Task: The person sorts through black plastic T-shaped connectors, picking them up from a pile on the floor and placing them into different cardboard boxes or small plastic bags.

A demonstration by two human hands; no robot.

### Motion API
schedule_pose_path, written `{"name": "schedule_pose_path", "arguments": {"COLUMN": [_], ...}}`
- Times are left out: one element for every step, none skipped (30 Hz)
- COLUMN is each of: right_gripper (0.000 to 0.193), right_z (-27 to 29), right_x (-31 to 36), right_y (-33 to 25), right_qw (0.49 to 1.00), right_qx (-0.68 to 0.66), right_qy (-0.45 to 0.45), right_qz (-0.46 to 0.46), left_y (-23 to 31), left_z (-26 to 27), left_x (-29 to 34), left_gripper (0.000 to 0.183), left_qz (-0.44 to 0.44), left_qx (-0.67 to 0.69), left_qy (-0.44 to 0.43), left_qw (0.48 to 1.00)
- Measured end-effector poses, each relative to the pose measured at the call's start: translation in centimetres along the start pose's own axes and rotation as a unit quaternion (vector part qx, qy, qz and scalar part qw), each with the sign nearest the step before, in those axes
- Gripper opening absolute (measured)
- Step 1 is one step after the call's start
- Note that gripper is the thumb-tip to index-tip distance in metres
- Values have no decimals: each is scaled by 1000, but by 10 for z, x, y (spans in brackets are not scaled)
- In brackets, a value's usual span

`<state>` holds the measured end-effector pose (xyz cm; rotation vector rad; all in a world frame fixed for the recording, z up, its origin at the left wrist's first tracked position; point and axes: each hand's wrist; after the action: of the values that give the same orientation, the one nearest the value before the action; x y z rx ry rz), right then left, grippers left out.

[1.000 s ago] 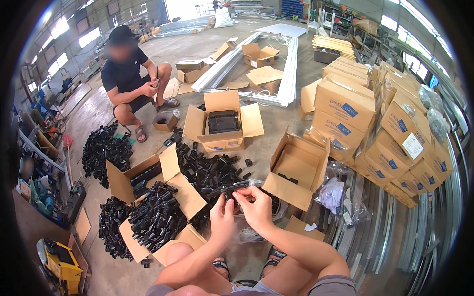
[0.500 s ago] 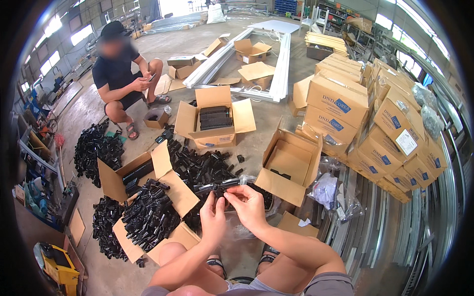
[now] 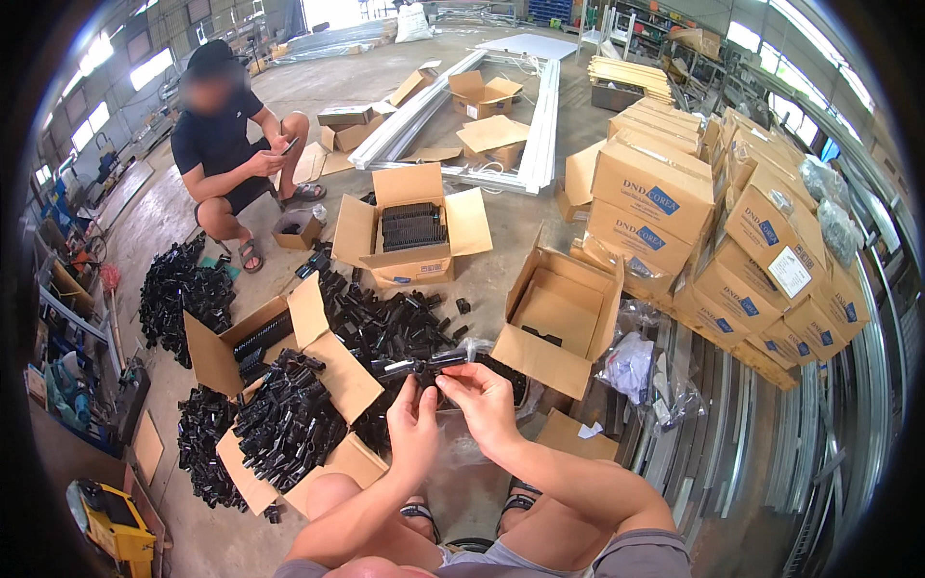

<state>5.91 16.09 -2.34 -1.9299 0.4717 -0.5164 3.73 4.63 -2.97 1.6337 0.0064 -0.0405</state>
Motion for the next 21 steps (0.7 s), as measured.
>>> {"name": "schedule_pose_path", "arguments": {"right_gripper": [15, 16, 16, 16, 16, 16, 16, 17, 17, 17, 16, 16, 16, 16, 17, 17, 16, 16, 16, 15, 15], "right_z": [0, -1, -1, -1, -1, -1, 0, 1, 2, 1, 0, -1, -2, -2, -2, -2, -2, -2, -1, 0, 1], "right_x": [0, 1, 1, 0, 0, -1, -1, -3, -3, -3, -3, -3, -2, -1, 0, 0, 0, 0, 0, -1, -2], "right_y": [-1, -2, -2, -2, -2, -2, -2, -2, -2, -1, -1, -2, -3, -5, -7, -7, -8, -8, -7, -4, -1], "right_qw": [1000, 1000, 1000, 1000, 1000, 1000, 1000, 1000, 999, 999, 1000, 1000, 1000, 1000, 999, 999, 998, 997, 997, 998, 999], "right_qx": [-1, 1, 2, 1, 8, 14, 13, 23, 34, 33, 13, -6, -7, 5, 18, 17, 19, 21, 20, 18, 15], "right_qy": [0, 3, 5, 5, 1, -3, -4, -7, -11, -11, -5, 2, 1, 1, 2, 2, 2, 1, 2, 2, 2], "right_qz": [0, 1, 1, 2, 4, 6, 6, -1, -7, -8, -11, -15, -15, -31, -46, -47, -61, -75, -75, -52, -29], "left_y": [1, 2, 0, -1, -2, -3, -4, -3, 1, 10, 14, 12, 9, 7, 8, 8, 8, 7, 5, 4, 6], "left_z": [0, 0, 0, 0, 0, 0, -1, -2, -1, 0, 0, 0, 0, 0, 0, 0, 0, -1, -3, -4, -4], "left_x": [0, 0, 0, -1, -1, 0, 0, 0, 0, 2, 3, 2, 1, 1, 1, 1, 1, 1, 2, 2, 2], "left_gripper": [45, 46, 46, 46, 46, 46, 45, 44, 44, 42, 39, 39, 39, 39, 39, 39, 38, 38, 38, 37, 37], "left_qz": [-9, -17, -17, -21, -25, -26, -34, -43, -44, -12, 20, 21, 2, -17, -17, -12, -7, -7, -11, -15, -15], "left_qx": [-10, -20, -21, -30, -38, -39, -43, -46, -47, -71, -95, -96, -80, -64, -66, -64, -64, -65, -62, -60, -60], "left_qy": [1, 3, 3, 6, 9, 10, 15, 20, 20, 2, -17, -17, -15, -13, -12, -10, -7, -7, -2, 3, 2], "left_qw": [1000, 1000, 1000, 999, 999, 999, 998, 998, 998, 997, 995, 995, 997, 998, 998, 998, 998, 998, 998, 998, 998]}}
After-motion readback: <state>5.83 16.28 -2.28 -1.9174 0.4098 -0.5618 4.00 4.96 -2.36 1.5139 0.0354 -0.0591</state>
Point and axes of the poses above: each hand's wrist, its own x-axis away from the middle knuckle, its own z-axis out of the back of the hand, y = z × x, and after that the axes turned 10 degrees about y, right-handed
